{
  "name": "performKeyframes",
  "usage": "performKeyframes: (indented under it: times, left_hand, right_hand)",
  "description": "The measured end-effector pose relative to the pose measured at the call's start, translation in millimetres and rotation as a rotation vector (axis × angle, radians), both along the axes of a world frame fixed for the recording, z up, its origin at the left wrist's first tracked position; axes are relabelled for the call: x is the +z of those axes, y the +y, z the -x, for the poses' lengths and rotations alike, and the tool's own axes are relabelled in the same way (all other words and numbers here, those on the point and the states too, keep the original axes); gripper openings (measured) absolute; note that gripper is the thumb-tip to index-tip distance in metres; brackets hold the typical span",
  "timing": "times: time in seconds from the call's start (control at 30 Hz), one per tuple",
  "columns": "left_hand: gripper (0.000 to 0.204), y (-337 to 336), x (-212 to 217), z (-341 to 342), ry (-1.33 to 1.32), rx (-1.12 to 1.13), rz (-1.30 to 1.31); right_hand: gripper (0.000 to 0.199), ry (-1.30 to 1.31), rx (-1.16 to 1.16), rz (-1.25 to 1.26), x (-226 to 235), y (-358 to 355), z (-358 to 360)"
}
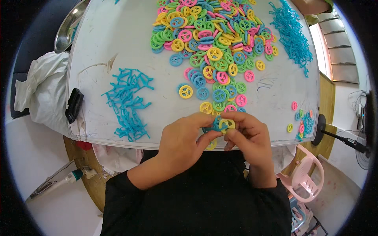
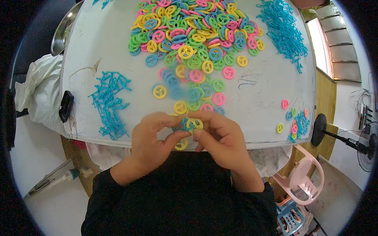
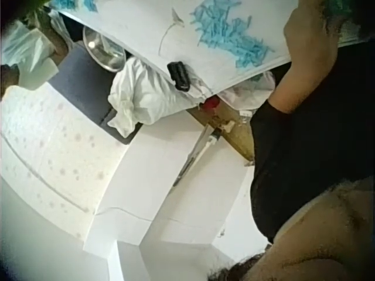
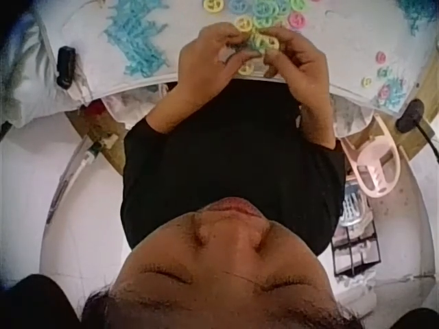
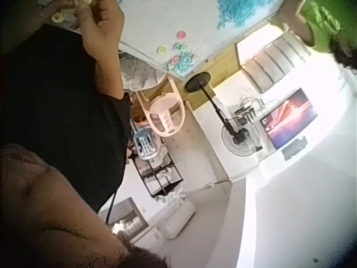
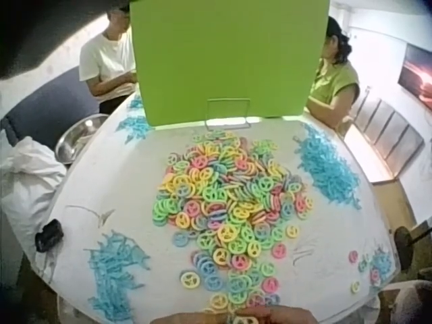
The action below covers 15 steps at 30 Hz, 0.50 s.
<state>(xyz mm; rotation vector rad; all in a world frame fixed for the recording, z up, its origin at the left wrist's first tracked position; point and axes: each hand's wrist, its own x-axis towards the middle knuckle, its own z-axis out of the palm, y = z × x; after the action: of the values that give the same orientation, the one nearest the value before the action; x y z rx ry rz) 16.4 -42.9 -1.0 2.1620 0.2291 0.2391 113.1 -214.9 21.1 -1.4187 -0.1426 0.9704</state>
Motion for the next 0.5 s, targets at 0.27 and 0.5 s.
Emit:
performKeyframes:
  times: [0.27, 0.5]
  left_hand:
    - [0.049, 13.0, -6.8, -8.8, 0.123, 0.021, 1.012]
    - [0.042, 20.9, -8.7, -6.5, 0.029, -0.019, 1.125]
  right_hand:
    - [0.034, -0.23, -0.028, -0.084, -20.3, 1.6, -4.1]
    - [0.037, -0.163, -0.082, -0.232, -25.2, 6.8, -4.9]
